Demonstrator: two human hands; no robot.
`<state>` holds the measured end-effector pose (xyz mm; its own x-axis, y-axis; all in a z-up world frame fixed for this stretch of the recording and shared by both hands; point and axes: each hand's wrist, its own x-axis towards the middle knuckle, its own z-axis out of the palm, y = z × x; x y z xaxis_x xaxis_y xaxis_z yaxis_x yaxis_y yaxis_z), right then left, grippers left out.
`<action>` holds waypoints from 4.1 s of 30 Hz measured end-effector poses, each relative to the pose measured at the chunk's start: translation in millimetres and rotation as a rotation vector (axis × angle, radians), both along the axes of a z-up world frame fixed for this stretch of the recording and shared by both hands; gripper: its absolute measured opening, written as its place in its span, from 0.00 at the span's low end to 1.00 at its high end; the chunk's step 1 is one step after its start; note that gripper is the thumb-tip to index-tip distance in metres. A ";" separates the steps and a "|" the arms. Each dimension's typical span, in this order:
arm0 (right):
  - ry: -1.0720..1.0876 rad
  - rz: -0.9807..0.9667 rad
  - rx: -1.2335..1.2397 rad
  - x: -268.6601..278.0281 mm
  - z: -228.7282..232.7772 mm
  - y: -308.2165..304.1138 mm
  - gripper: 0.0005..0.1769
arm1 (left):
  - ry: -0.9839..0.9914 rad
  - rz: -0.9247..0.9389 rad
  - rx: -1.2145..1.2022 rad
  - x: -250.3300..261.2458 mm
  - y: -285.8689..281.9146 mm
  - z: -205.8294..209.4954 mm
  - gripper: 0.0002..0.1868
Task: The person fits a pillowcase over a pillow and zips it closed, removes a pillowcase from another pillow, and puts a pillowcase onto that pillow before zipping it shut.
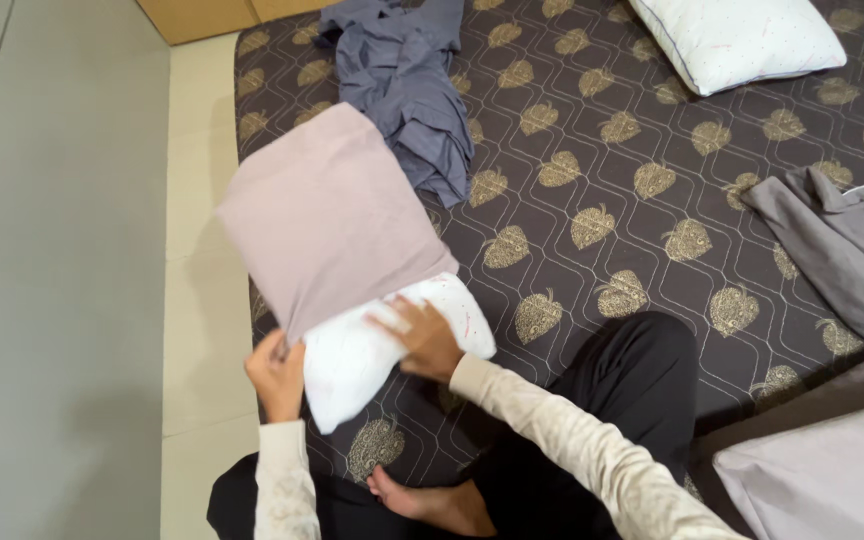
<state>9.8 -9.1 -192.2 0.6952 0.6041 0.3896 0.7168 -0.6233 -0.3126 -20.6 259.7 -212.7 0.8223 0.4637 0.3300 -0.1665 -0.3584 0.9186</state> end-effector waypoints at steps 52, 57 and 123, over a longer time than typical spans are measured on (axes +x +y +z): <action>-0.134 0.104 -0.056 -27.3 13.9 -50.8 0.52 | 0.118 0.087 1.186 38.8 -83.4 -27.9 0.13; 0.107 0.020 -0.330 -20.8 25.8 -22.9 0.65 | 0.254 0.171 0.829 -2.1 -67.5 -71.5 0.23; 0.239 -0.475 0.130 -11.4 -107.8 -114.7 0.16 | -0.277 -0.835 0.760 -21.7 -289.2 11.7 0.11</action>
<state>-1.6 -123.9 -300.0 0.9582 0.1591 0.2379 0.2651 -0.8065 -0.5285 -42.3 -29.5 -201.0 0.6348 -0.5833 0.5067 -0.7726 -0.4851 0.4095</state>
